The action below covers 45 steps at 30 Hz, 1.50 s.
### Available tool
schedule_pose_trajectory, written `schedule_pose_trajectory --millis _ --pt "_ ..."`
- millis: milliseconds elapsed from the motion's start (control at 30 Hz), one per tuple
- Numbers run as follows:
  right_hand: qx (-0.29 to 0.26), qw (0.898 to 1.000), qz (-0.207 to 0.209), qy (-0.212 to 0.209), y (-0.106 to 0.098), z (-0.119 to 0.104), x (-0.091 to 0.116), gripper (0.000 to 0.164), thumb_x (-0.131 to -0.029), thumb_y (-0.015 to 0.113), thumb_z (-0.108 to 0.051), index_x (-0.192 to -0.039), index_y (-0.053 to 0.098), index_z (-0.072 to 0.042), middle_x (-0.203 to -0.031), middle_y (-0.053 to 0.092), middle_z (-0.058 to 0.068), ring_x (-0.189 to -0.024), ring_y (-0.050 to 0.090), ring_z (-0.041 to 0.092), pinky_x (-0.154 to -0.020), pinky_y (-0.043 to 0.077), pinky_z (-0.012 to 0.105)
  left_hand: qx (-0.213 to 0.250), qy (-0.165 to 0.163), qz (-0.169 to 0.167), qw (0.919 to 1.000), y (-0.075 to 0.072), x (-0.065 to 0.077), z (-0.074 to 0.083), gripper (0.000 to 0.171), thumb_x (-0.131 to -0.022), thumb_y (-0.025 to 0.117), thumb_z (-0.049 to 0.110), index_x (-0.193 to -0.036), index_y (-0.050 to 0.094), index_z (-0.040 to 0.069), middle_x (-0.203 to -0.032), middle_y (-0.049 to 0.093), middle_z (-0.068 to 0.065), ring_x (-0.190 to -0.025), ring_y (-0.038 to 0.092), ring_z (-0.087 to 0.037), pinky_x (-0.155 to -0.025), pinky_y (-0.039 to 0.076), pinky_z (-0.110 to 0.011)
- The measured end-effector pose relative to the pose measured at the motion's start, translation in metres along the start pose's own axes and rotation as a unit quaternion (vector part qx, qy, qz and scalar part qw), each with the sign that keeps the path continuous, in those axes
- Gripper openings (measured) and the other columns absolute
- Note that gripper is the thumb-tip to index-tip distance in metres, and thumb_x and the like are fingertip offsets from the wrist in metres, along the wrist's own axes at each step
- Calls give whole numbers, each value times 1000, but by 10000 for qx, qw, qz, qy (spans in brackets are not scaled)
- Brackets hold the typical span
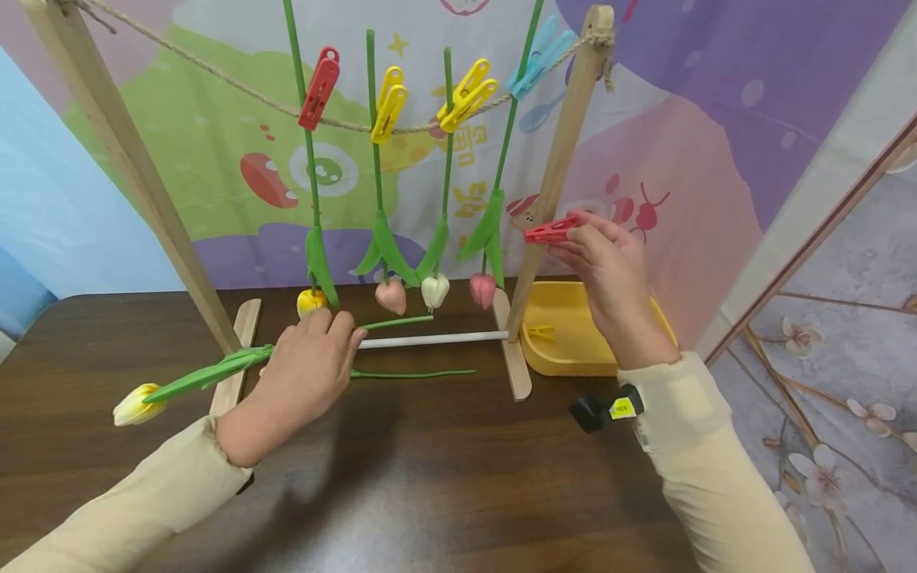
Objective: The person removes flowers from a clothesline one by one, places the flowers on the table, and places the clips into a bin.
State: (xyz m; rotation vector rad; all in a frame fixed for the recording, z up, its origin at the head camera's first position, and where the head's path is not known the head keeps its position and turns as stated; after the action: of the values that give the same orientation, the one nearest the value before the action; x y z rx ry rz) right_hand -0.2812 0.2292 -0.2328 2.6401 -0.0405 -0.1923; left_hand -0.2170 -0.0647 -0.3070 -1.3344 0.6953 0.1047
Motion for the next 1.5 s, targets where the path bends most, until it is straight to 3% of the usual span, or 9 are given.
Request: schedule_pose_trajectory --millis 267,400,567,767,1000,1267,1500 --pt "-32 9997 155 194 -21 6 -1 13 -89 56 2 -97 66 1 -84 71 11 -73 71 20 -71 56 28 27 71 3 10000 6 2 3 27 -96 52 22 -78 48 2 -67 45 -12 -57 47 -29 -50 36 -39" --pt "-265 9990 184 296 -30 9 -5 14 -89 54 5 -92 68 3 -82 72 13 -72 71 22 -70 56 29 56 46 -74 9999 11 3 5 27 -96 51 22 -78 48 3 -67 44 -11 -57 46 -29 -51 37 -38" --pt "-154 9974 460 535 -45 16 -8 15 -89 56 3 -82 69 3 -86 71 9 -72 69 22 -71 56 28 97 30 -171 9998 18 4 8 26 -96 51 22 -79 48 3 -67 44 -11 -57 45 -27 -50 35 -36" --pt "-179 9930 779 867 -70 29 -11 19 -89 55 2 -72 64 1 -94 57 4 -71 63 20 -71 56 29 179 20 -315 9993 27 8 10 26 -96 51 23 -79 48 3 -66 43 -10 -56 43 -26 -50 33 -35" --pt "-75 9852 1087 1320 -101 47 -15 17 -90 56 -3 -74 62 -2 -109 42 1 -76 59 16 -71 56 28 208 17 -365 9991 41 15 15 26 -95 53 24 -80 47 4 -66 42 -9 -56 44 -25 -49 33 -33" --pt "-105 9820 1048 1566 -125 65 -20 11 -90 52 1 -82 59 -3 -88 60 4 -78 65 17 -71 56 28 201 20 -453 9988 58 23 24 27 -95 53 26 -78 49 5 -68 47 -10 -58 48 -26 -49 31 -32" --pt "430 9787 1069 1702 -137 79 -23 14 -91 45 4 -89 56 -4 -81 67 2 -74 68 14 -70 56 26 233 37 -523 9984 74 26 31 27 -96 51 26 -79 49 6 -68 46 -9 -58 46 -24 -50 30 -31"
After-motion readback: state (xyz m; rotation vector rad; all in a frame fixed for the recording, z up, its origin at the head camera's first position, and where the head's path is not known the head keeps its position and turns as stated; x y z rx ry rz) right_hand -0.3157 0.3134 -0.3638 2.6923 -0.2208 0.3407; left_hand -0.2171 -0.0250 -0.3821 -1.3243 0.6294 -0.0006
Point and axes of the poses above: each hand's wrist, its own x-axis away from the middle knuckle, its own y-axis out of the palm, z = x × y, the point moved 6 cm from there along -x, towards the middle knuckle
